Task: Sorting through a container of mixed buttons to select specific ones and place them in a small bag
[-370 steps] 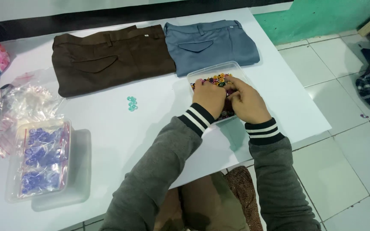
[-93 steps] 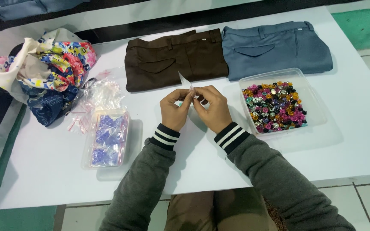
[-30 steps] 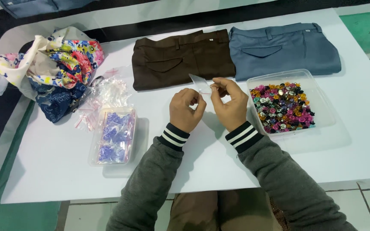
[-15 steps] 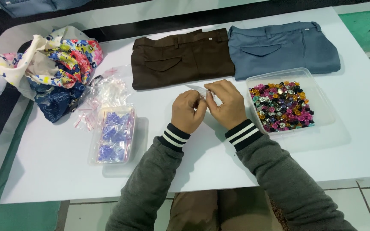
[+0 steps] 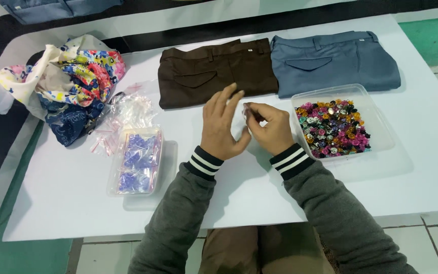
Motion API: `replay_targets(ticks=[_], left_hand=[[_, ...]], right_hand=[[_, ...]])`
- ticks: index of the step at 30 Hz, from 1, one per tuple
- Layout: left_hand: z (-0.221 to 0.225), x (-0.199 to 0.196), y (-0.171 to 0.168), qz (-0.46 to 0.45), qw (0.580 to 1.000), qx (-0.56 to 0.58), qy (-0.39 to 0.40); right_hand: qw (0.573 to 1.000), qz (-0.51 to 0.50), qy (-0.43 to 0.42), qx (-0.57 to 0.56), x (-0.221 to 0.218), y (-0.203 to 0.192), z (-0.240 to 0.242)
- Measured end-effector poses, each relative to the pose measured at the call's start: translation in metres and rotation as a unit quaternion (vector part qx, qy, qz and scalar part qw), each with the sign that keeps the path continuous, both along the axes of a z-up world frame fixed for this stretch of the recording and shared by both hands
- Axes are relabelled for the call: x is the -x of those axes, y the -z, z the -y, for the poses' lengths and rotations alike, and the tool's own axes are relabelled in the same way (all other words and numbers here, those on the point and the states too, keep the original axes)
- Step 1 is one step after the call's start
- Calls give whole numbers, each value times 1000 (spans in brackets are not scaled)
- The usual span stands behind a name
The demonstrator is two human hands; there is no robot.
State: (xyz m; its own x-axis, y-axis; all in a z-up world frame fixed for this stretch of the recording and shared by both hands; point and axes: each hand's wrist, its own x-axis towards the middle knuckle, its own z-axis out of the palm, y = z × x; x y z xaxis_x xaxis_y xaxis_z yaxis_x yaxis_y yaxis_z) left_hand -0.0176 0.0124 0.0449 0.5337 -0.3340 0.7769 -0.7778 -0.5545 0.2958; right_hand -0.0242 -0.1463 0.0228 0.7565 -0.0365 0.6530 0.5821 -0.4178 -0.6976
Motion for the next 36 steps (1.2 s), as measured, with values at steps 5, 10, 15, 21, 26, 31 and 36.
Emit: replay_targets(ticks=[5,10,15,21,26,31,36], left_hand=[[-3,-17,23,25,998,-49,-5],[-7,-25,31,39,998,-52,-6],[-11,-31,35,52,995,-81,-12],[-9,-29,32,78,992,-89,-40],[-8,-25,29,71,993,-88,-40],[-8,-29,38,49,996,-64,-30],[-9,-29,37,12,999,-32,11]], right_hand=[[994,-63,-36,-81,0,-3,-1],[993,-78,-49,-78,0,-2,-2],[993,-81,-53,-64,-10,21,7],[986,-99,-85,-102,-10,22,5],[982,-123,-70,-123,-10,25,3],[984,-127,-55,-111,-7,20,3],[993,-89,-35,-72,-14,24,6]])
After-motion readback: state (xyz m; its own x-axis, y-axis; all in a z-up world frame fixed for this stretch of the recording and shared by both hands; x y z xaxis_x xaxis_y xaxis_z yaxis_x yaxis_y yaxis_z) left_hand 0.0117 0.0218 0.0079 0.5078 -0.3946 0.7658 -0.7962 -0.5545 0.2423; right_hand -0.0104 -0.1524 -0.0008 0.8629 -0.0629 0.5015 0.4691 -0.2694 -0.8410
